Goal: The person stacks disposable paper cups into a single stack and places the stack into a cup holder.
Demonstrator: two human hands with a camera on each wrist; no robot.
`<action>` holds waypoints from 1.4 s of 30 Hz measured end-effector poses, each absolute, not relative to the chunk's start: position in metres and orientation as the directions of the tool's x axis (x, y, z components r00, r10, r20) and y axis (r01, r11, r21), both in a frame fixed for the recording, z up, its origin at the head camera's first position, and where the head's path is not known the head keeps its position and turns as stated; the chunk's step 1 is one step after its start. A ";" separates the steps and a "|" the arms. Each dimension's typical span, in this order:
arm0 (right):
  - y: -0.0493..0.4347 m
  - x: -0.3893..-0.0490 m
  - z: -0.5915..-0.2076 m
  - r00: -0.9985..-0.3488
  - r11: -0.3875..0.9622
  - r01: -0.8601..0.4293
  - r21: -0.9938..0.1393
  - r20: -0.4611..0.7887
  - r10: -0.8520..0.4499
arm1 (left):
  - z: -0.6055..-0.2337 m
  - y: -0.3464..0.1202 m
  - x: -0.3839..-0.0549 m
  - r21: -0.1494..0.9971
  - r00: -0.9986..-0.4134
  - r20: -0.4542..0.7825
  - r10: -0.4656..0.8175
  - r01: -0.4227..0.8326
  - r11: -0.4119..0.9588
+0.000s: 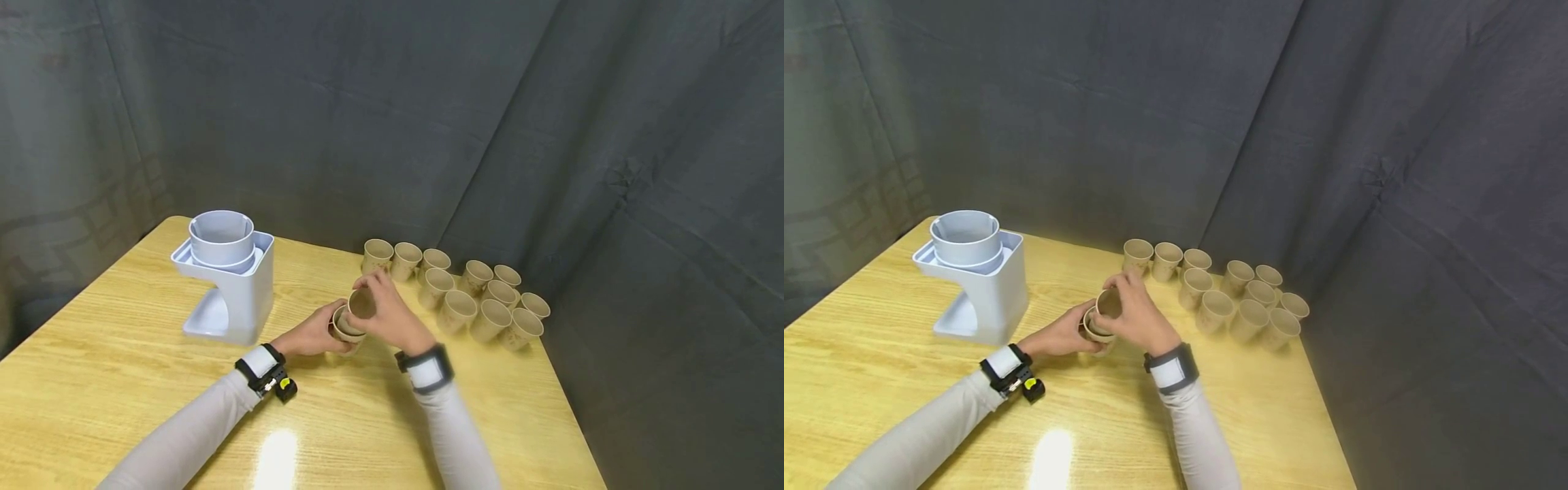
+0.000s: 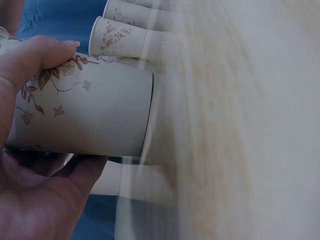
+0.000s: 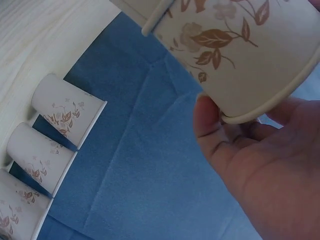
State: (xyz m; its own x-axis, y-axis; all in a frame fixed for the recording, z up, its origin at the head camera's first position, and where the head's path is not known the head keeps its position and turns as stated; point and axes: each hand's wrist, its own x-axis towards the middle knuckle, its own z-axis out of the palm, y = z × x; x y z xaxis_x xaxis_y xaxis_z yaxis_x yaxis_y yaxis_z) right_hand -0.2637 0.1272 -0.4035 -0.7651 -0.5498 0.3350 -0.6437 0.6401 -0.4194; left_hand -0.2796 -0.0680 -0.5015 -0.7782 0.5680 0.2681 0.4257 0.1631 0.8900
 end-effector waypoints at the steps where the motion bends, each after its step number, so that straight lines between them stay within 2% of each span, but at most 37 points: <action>1: 0.126 -0.263 -0.404 -0.767 0.640 -0.641 -0.423 0.327 -0.552 | -0.501 -0.068 -0.280 0.891 -0.778 0.265 0.569 0.424 0.164; 9: 0.121 -0.262 -0.407 -0.772 0.659 -0.631 -0.409 0.247 -0.586 | -0.501 -0.068 -0.280 0.896 -0.775 0.260 0.577 0.416 0.156; 31: 0.115 -0.266 -0.417 -0.741 0.678 -0.662 -0.320 0.139 -0.657 | -0.502 -0.069 -0.280 0.904 -0.774 0.255 0.579 0.404 0.142; 42: 0.115 -0.267 -0.416 -0.769 0.696 -0.623 -0.357 0.115 -0.629 | -0.502 -0.070 -0.279 0.907 -0.772 0.243 0.587 0.395 0.144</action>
State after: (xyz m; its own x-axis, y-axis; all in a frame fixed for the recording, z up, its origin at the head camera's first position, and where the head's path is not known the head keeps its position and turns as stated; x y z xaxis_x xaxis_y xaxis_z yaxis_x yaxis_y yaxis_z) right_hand -0.2668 0.1150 -0.4165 -0.7686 -0.6295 0.1145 -0.6232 0.6960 -0.3566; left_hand -0.2791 -0.0699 -0.5019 -0.7724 0.5866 0.2433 0.3952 0.1441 0.9072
